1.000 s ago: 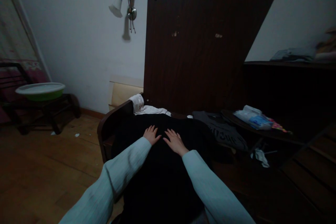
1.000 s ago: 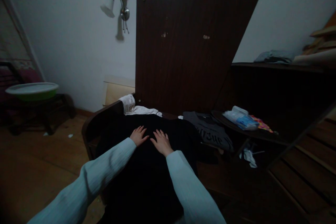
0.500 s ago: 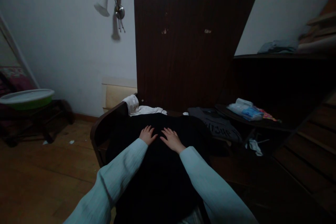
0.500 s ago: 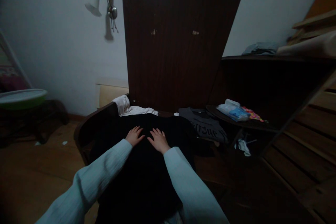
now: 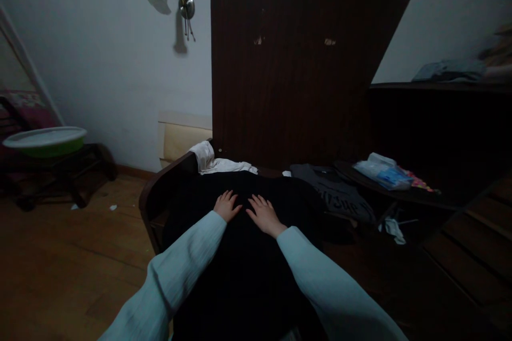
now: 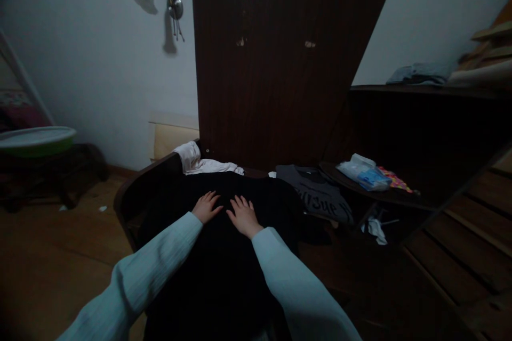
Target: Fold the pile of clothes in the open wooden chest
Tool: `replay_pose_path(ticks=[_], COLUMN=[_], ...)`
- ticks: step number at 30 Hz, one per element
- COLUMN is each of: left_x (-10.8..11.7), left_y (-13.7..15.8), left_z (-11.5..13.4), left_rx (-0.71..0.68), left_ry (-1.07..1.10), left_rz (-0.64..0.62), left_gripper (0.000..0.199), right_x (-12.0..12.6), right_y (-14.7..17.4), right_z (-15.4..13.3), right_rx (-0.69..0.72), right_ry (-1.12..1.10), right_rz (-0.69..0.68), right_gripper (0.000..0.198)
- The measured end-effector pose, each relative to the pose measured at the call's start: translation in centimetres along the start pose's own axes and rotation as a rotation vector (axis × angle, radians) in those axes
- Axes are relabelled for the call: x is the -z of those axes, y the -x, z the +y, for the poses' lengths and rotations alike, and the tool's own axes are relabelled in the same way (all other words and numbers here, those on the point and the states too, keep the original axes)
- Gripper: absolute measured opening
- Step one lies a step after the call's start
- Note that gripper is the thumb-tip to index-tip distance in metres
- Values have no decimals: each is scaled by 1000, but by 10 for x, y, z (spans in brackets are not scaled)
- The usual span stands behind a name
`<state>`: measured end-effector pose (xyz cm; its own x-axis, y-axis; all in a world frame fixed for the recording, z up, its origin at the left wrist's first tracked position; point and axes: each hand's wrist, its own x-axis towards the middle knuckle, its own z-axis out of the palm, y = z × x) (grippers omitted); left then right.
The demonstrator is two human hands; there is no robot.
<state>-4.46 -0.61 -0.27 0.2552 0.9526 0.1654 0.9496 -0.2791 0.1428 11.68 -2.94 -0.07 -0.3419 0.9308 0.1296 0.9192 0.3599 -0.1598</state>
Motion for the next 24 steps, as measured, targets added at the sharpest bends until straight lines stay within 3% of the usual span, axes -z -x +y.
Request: replay_pose_path(ticks=[24], left_x=[-3], left_y=[1], left_z=[-7], left_rx=[-9], left_ry=[194], left_rz=[18], left_gripper=[43], right_x=[-1], right_y=[-2], right_z=[3], right_rx=[-19], right_ry=[-18], right_rz=[-20], right_gripper=[47])
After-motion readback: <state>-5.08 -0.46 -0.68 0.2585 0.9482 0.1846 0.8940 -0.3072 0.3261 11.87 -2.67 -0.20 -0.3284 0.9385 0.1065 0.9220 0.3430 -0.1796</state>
